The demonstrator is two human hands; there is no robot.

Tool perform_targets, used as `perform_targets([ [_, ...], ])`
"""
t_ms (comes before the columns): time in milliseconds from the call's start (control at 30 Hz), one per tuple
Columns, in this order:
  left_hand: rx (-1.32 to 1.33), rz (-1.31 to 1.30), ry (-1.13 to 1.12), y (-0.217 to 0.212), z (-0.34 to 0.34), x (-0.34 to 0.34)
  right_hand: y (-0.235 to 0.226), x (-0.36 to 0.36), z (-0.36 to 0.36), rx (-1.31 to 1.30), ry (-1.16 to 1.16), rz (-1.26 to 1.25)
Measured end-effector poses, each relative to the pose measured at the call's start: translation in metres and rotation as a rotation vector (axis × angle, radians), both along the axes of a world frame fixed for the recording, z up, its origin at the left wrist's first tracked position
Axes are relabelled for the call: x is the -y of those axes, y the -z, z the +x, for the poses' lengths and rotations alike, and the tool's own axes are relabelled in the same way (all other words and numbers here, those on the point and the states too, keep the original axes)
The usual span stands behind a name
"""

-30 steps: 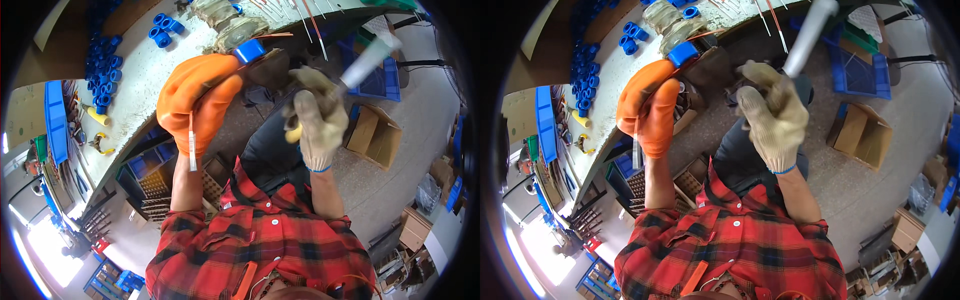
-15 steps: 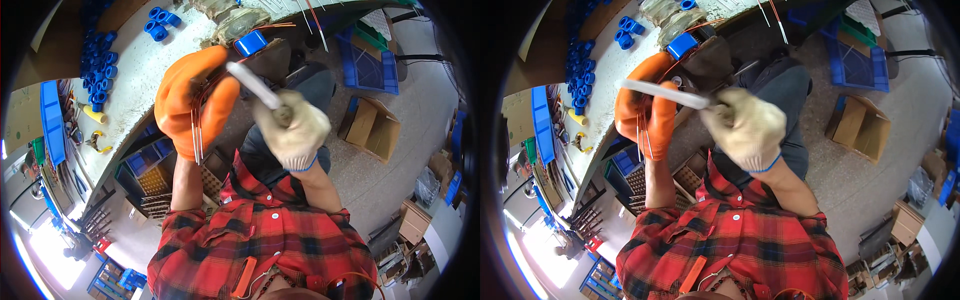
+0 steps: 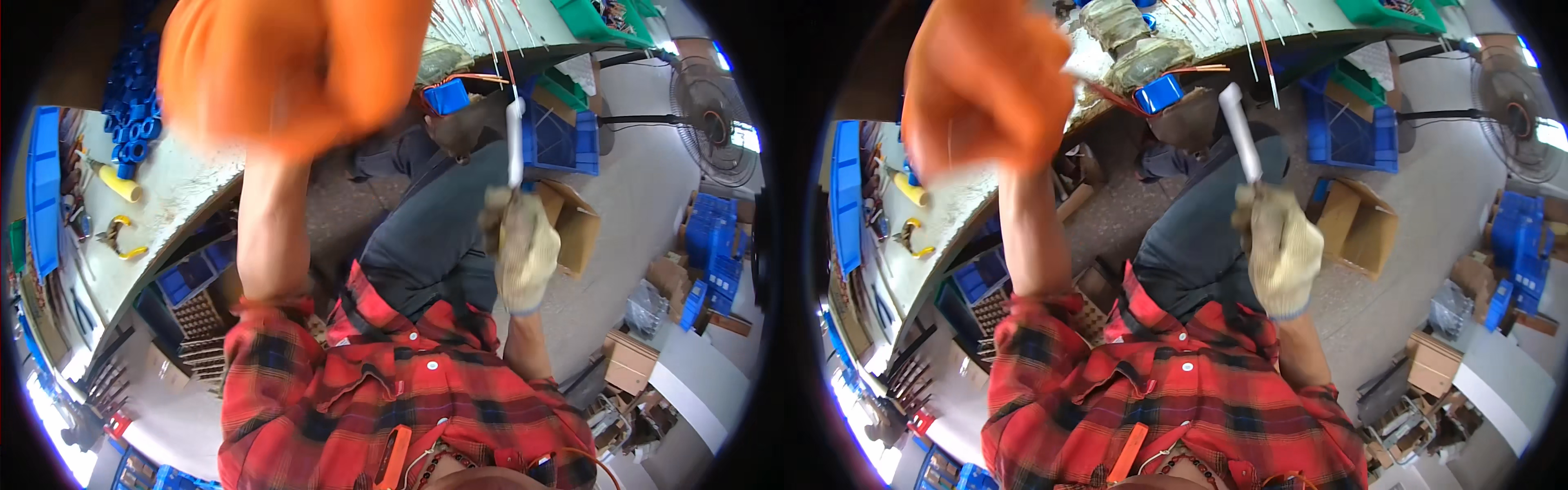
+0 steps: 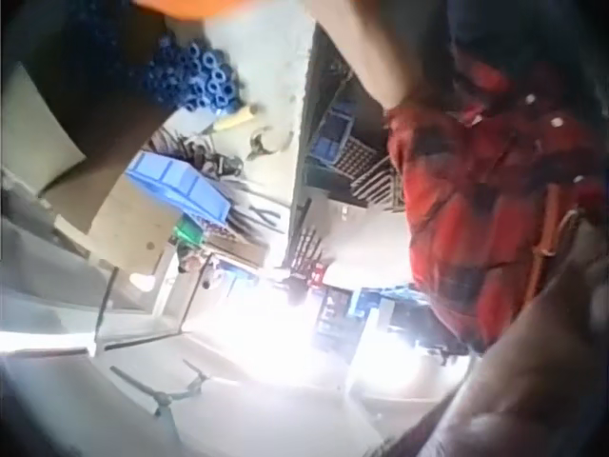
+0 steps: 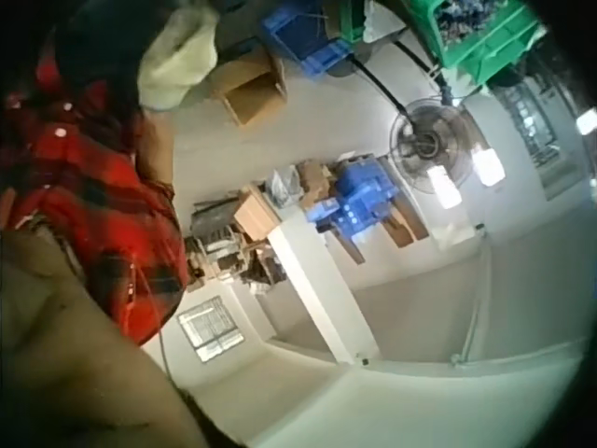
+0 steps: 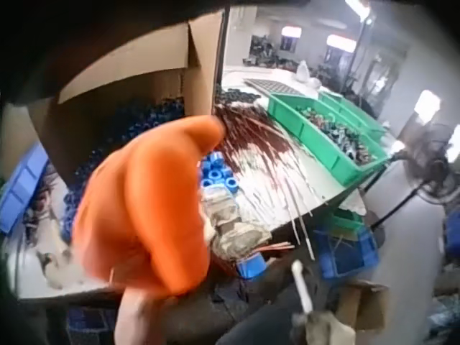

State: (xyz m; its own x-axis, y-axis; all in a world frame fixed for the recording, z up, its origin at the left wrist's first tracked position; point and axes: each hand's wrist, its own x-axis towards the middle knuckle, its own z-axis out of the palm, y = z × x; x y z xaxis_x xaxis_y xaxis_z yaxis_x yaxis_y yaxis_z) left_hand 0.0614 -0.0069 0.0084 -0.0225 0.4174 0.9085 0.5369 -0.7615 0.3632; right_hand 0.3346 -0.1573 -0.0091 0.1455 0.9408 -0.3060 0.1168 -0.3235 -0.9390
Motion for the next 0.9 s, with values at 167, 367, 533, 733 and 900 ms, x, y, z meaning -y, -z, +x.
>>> perform_targets([
  [167, 0.331, -0.038, 0.487, -0.027, 0.037, -0.045, -0.055, -0.004, 0.008, 0.803, -0.277, 0.224],
  [367, 0.879, -0.976, 0.728, 0.001, 0.02, -0.032, -0.069, -0.034, -0.025, 1.068, -0.373, 0.305],
  [533, 0.14, -0.168, 0.579, -0.036, 0.026, -0.046, -0.06, -0.038, -0.014, 1.198, -0.402, 0.57],
  [733, 0.245, 0.224, 0.587, -0.014, 0.046, -0.09, -0.039, -0.039, -0.012, 1.094, -0.364, 0.669],
  [900, 0.16, 0.074, 0.597, -0.006, 0.038, -0.1, -0.043, -0.036, -0.016, 0.948, -0.321, 0.498],
])
